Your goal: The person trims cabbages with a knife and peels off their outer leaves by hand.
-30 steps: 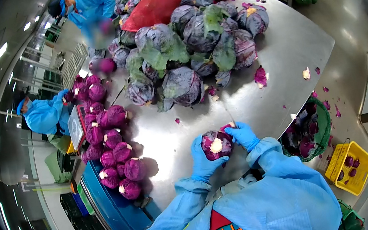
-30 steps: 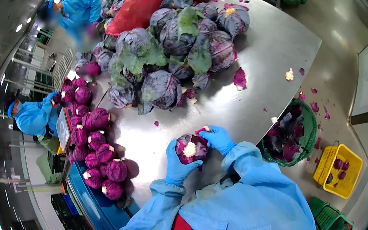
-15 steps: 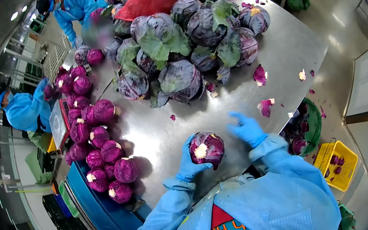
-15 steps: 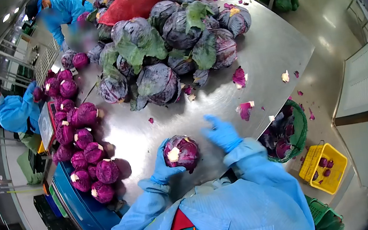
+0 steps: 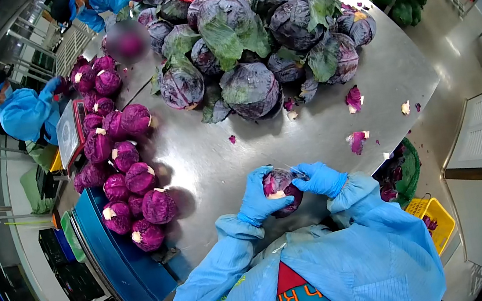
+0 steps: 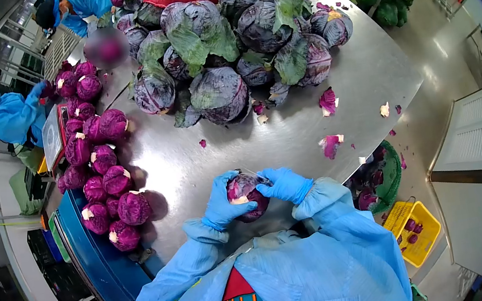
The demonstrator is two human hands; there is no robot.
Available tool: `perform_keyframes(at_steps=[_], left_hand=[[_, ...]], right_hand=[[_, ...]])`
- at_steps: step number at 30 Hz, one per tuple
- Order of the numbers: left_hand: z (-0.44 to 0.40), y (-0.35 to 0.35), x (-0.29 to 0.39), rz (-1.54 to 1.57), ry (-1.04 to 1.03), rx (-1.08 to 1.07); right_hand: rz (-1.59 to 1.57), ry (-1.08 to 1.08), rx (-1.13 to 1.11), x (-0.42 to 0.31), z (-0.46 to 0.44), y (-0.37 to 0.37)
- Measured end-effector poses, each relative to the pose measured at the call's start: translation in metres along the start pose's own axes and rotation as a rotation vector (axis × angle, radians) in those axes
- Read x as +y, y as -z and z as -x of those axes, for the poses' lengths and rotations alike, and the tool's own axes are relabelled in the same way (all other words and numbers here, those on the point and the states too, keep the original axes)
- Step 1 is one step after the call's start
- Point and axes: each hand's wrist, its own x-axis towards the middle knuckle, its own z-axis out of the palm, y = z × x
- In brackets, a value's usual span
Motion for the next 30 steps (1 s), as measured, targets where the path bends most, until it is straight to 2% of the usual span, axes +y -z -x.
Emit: perform_keyframes(at_steps=[3, 6, 9, 10, 12, 14, 17, 19, 22, 26, 27, 30], left_hand=[[-0.001, 0.004, 0.000, 0.040, 0.013, -0.051], [-0.002, 0.006, -0.003, 0.123, 0.022, -0.075], [0.003, 0.020, -0.019, 0.308, 0.069, -0.107], [0.004, 0.026, -0.024, 0.388, 0.094, -0.123], [0.003, 0.031, -0.022, 0.496, 0.135, -0.137], [0.007, 0.033, -0.024, 0.562, 0.224, -0.147], [-0.006, 0.037, -0.015, 0.498, 0.216, -0.237], [-0.015, 0.036, -0.018, 0.431, 0.170, -0.310], [-0.028, 0.040, -0.007, 0.572, 0.339, -0.474], [-0.033, 0.040, -0.010, 0.588, 0.313, -0.513], [-0.036, 0.042, -0.002, 0.493, 0.219, -0.512], [-0.050, 0.042, -0.004, 0.289, 0.122, -0.622]], right_hand=[[0.312, -0.113, -0.150, -0.030, -0.001, 0.005], [0.359, -0.116, 0.050, -0.027, 0.013, -0.005], [0.370, -0.189, 0.224, 0.028, 0.028, 0.004], [0.564, -0.320, 0.314, 0.047, 0.031, 0.009], [0.542, -0.386, 0.442, 0.080, 0.041, 0.035], [0.532, -0.426, 0.503, 0.076, 0.040, 0.054], [0.050, -0.088, 0.566, 0.015, 0.013, 0.038], [-0.001, 0.067, 0.197, -0.030, -0.003, 0.037], [0.122, 0.175, -0.173, -0.061, -0.031, 0.032], [0.091, 0.228, -0.309, -0.041, -0.048, 0.025], [0.112, 0.260, -0.324, -0.040, -0.050, 0.027], [0.198, 0.304, -0.357, -0.040, -0.052, 0.034]])
